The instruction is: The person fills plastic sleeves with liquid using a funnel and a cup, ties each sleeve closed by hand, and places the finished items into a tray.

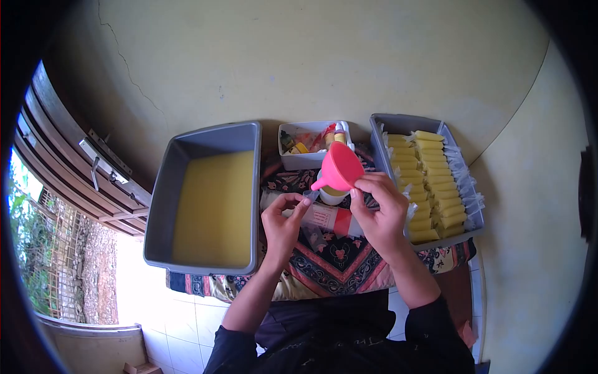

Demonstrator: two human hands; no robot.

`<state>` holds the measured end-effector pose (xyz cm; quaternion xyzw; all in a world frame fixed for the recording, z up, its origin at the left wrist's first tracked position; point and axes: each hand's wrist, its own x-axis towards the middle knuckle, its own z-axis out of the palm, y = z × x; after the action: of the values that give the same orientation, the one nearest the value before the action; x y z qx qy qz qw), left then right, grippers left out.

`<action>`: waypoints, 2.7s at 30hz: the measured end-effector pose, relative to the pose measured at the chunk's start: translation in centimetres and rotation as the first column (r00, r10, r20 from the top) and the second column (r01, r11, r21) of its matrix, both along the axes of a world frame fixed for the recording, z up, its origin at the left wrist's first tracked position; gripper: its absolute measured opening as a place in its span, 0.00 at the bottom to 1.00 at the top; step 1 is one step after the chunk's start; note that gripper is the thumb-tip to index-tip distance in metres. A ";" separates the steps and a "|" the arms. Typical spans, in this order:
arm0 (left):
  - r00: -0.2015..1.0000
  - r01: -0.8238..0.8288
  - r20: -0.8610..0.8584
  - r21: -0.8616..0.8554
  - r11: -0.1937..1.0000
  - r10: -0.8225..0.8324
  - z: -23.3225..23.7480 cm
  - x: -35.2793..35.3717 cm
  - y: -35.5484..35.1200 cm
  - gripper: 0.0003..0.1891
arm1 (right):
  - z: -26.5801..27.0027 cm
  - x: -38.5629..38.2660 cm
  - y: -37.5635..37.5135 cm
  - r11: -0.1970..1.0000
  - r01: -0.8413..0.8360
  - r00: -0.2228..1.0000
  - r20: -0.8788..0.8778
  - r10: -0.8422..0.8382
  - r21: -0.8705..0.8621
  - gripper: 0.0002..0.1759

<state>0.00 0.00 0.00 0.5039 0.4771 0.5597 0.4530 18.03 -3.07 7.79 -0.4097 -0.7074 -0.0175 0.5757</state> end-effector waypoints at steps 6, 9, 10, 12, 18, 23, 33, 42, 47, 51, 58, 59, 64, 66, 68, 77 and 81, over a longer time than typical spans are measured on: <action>0.995 -0.005 -0.094 0.110 0.994 0.016 0.2 0.4 -0.5 0.09 | 0.2 0.2 -0.8 0.999 -0.035 0.998 0.052 0.036 -0.006 0.09; 0.996 0.000 -0.086 0.135 0.991 0.011 -0.1 0.4 -0.4 0.08 | 0.2 0.2 -0.8 0.998 -0.044 0.998 0.052 0.045 -0.039 0.09; 0.998 0.015 -0.056 0.120 0.993 -0.009 0.1 0.4 -0.5 0.08 | 0.2 0.2 -0.8 0.998 -0.056 0.995 0.075 0.058 -0.030 0.09; 0.999 0.031 -0.027 0.107 0.994 -0.028 0.5 0.4 -0.7 0.08 | 0.3 0.2 -0.6 0.997 -0.068 0.993 0.097 0.070 -0.021 0.09; 0.996 0.067 0.048 0.074 0.995 -0.071 0.8 0.4 -0.8 0.08 | 1.0 0.3 -0.7 0.999 -0.041 0.994 0.102 0.042 -0.009 0.08; 0.982 0.082 0.163 0.089 0.993 -0.096 0.4 0.5 -0.7 0.07 | 0.8 0.5 -0.7 0.996 -0.082 0.990 0.113 0.086 -0.039 0.08; 0.917 0.223 0.323 0.073 0.972 -0.235 0.5 1.0 -0.8 0.10 | 0.9 0.0 -0.5 0.987 -0.147 0.971 0.181 0.157 -0.068 0.07; 0.951 0.232 0.189 0.081 0.969 -0.244 1.9 0.5 -2.2 0.16 | -1.7 -0.7 0.1 0.981 -0.190 0.925 -0.342 0.165 -0.039 0.10; 0.943 0.174 0.276 0.072 0.982 -0.187 1.8 -0.5 -4.6 0.15 | -9.4 0.6 3.4 0.910 0.054 0.919 -0.336 -0.206 -0.411 0.15; 0.960 0.124 0.241 0.082 0.989 -0.141 2.0 -2.0 -6.2 0.12 | -13.1 1.7 4.9 0.830 0.131 0.929 -0.225 -0.294 -0.543 0.18; 0.969 -0.038 0.245 0.201 0.979 -0.012 5.5 -6.1 -7.1 0.09 | -10.7 0.0 6.2 0.708 -0.411 0.747 -0.657 -0.099 -0.574 0.13; 0.962 -0.095 0.270 0.230 0.969 0.030 5.4 -7.3 -6.9 0.07 | -10.1 -0.6 6.3 0.703 -0.424 0.748 -0.659 -0.084 -0.571 0.13; 0.973 -0.180 0.212 0.449 0.875 0.091 11.6 -11.1 -6.6 0.10 | -4.8 -4.2 6.4 0.712 -0.526 0.721 -0.688 0.084 -0.465 0.12; 0.964 -0.199 0.255 0.486 0.851 0.080 13.3 -12.7 -6.3 0.11 | -2.6 -5.9 6.5 0.693 -0.591 0.689 -0.706 0.167 -0.413 0.13; 0.952 -0.266 0.262 0.461 0.847 0.157 14.8 -13.7 -6.1 0.07 | -0.5 -7.9 6.6 0.669 -0.646 0.649 -0.727 0.225 -0.369 0.14; 0.916 -0.360 0.345 0.479 0.801 0.205 15.5 -17.4 -3.3 0.08 | 5.1 -15.0 8.2 0.527 -0.800 0.544 -0.716 0.437 -0.286 0.15; 0.942 -0.313 0.266 0.489 0.814 0.203 15.5 -18.0 -3.0 0.10 | 5.4 -16.3 9.0 0.501 -0.825 0.516 -0.713 0.475 -0.263 0.15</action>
<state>-18.03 -2.96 15.49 0.4790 0.3218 0.7730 0.2635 1.73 5.90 13.23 -0.2321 -0.5793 0.5470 0.5580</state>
